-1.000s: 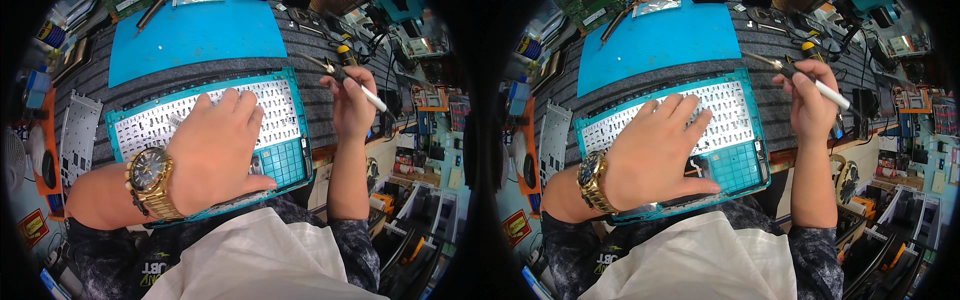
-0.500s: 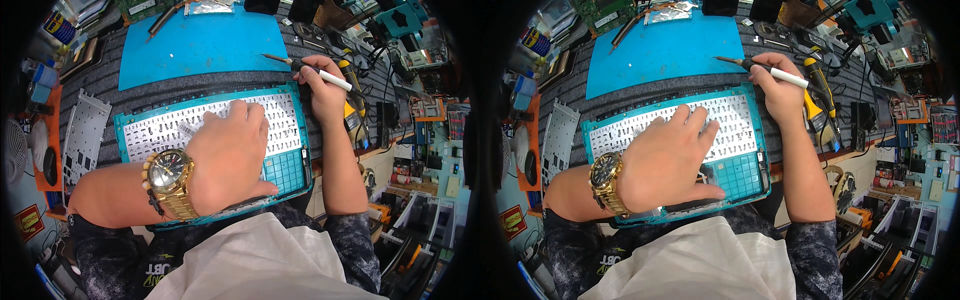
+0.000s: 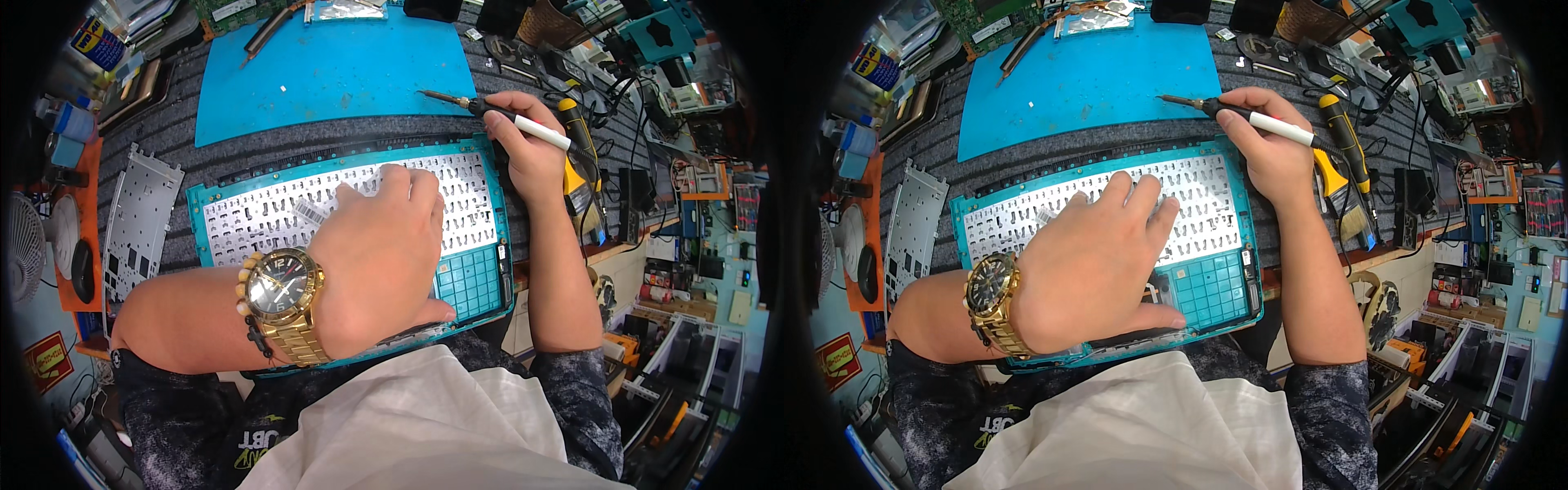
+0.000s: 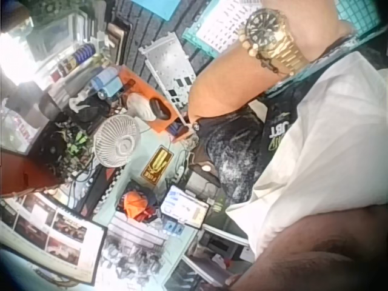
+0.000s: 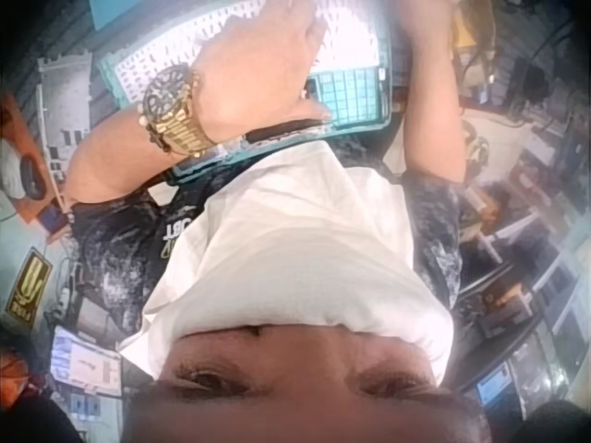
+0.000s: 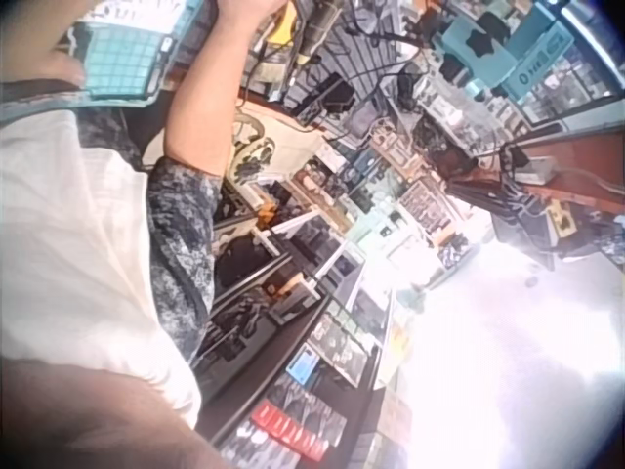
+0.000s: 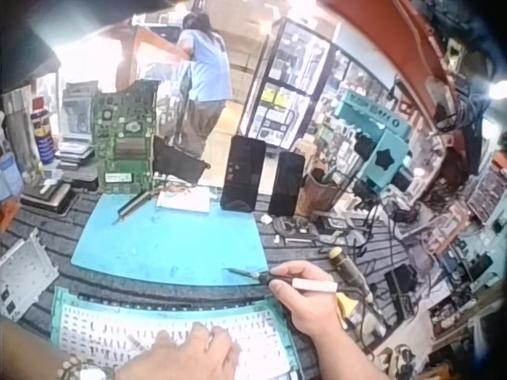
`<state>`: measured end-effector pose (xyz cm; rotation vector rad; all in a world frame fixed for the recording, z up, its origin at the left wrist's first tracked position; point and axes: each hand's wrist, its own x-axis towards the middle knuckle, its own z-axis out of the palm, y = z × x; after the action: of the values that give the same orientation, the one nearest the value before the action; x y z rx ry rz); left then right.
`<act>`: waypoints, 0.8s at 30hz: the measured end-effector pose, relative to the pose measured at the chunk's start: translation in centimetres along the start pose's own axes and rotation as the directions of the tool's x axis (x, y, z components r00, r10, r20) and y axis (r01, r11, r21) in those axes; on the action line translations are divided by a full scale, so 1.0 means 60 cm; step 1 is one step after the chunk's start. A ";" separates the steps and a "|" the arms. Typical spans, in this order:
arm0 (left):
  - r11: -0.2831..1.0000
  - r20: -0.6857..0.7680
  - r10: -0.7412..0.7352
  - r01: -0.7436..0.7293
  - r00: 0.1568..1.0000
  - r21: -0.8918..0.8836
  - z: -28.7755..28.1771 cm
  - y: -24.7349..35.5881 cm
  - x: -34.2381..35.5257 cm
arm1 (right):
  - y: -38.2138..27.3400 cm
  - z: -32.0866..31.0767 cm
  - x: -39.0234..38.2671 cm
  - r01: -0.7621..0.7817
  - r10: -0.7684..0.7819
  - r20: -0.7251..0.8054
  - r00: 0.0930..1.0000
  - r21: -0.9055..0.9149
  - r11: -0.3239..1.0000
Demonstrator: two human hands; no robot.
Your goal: The person solders small contact points on the internal keyboard assembly of a laptop using a soldering iron, applying the iron tip to various points along the upper edge of the assembly while holding it in place by hand.
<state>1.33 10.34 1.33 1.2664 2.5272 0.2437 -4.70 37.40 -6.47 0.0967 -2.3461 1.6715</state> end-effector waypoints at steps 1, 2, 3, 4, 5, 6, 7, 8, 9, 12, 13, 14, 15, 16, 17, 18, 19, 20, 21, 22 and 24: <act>1.000 0.004 0.003 -0.003 1.000 0.006 0.000 0.000 0.001 | 0.001 0.000 0.000 -0.001 0.001 -0.001 1.000 -0.001 1.000; 1.000 0.005 0.005 -0.005 1.000 0.006 0.000 0.000 0.002 | 0.001 -0.001 -0.001 0.006 -0.006 -0.001 1.000 -0.016 1.000; 1.000 0.008 0.007 -0.007 1.000 0.008 0.000 -0.001 0.003 | 0.002 -0.001 -0.001 0.013 -0.013 -0.002 1.000 -0.032 0.999; 1.000 0.010 0.009 -0.009 1.000 0.012 0.000 -0.001 0.003 | 0.002 -0.001 -0.001 0.013 -0.013 -0.002 1.000 -0.031 0.999; 1.000 0.010 0.009 -0.009 1.000 0.012 0.000 0.000 0.003 | 0.002 -0.002 -0.001 0.009 -0.009 -0.002 1.000 -0.046 0.999; 1.000 0.011 0.008 -0.008 1.000 0.016 0.001 0.000 0.004 | 0.001 -0.003 -0.001 0.005 -0.006 -0.003 1.000 -0.061 0.998; 1.000 0.011 0.005 -0.005 1.000 0.020 0.001 0.000 0.003 | 0.000 -0.002 -0.001 0.006 -0.006 -0.002 1.000 -0.059 0.998; 1.000 0.012 0.003 -0.003 1.000 0.021 0.000 0.000 0.002 | -0.001 0.000 0.000 0.012 -0.012 0.001 1.000 -0.061 0.998; 1.000 0.007 0.002 -0.002 1.000 0.022 0.000 0.000 0.001 | -0.001 0.001 0.000 0.018 -0.018 0.003 1.000 -0.063 0.998; 1.000 0.013 0.002 -0.002 1.000 0.024 -0.001 0.001 0.003 | -0.002 0.002 -0.001 0.031 -0.031 0.000 1.000 -0.063 0.998; 1.000 0.021 -0.002 0.001 1.000 0.027 -0.001 0.001 0.003 | -0.002 0.001 -0.001 0.030 -0.030 -0.001 1.000 -0.064 0.998; 1.000 0.022 -0.001 0.000 1.000 0.027 0.000 0.001 0.003 | -0.001 0.001 -0.001 0.030 -0.030 -0.001 1.000 -0.064 0.998; 1.000 0.008 0.003 -0.003 1.000 0.018 0.001 0.000 0.003 | -0.001 0.000 -0.001 0.029 -0.030 -0.002 1.000 -0.064 0.998; 1.000 -0.005 0.004 -0.004 1.000 0.010 0.002 -0.001 0.003 | -0.001 0.000 -0.001 0.029 -0.029 -0.002 1.000 -0.063 0.998; 1.000 -0.004 0.003 -0.003 1.000 0.010 0.002 -0.001 0.002 | 0.000 0.000 -0.001 0.028 -0.028 -0.002 1.000 -0.059 0.998; 1.000 -0.004 0.002 -0.002 1.000 0.013 0.002 -0.001 0.002 | 0.000 0.000 -0.001 0.027 -0.027 -0.002 1.000 -0.056 0.998; 1.000 -0.003 0.001 -0.001 1.000 0.016 0.002 -0.001 0.002 | 0.001 0.000 -0.001 0.026 -0.026 -0.002 1.000 -0.055 0.998; 1.000 -0.001 0.002 -0.002 1.000 0.015 0.003 -0.001 0.002 | 0.000 0.001 -0.001 0.028 -0.029 -0.003 1.000 -0.054 0.998; 1.000 -0.006 0.004 -0.004 1.000 0.007 0.003 -0.001 0.002 | 0.000 0.001 -0.001 0.031 -0.031 -0.005 0.999 -0.053 0.998; 1.000 -0.012 0.005 -0.005 1.000 0.000 0.003 -0.001 0.001 | 0.000 0.000 -0.001 0.031 -0.031 -0.005 1.000 -0.052 0.998; 1.000 -0.016 0.003 -0.003 1.000 0.001 0.001 -0.001 0.000 | 0.000 -0.003 -0.001 0.011 -0.011 0.001 1.000 -0.048 0.999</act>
<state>1.34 10.32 1.24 1.2736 2.5392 0.2534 -4.62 37.54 -6.44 0.1011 -2.3800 1.6098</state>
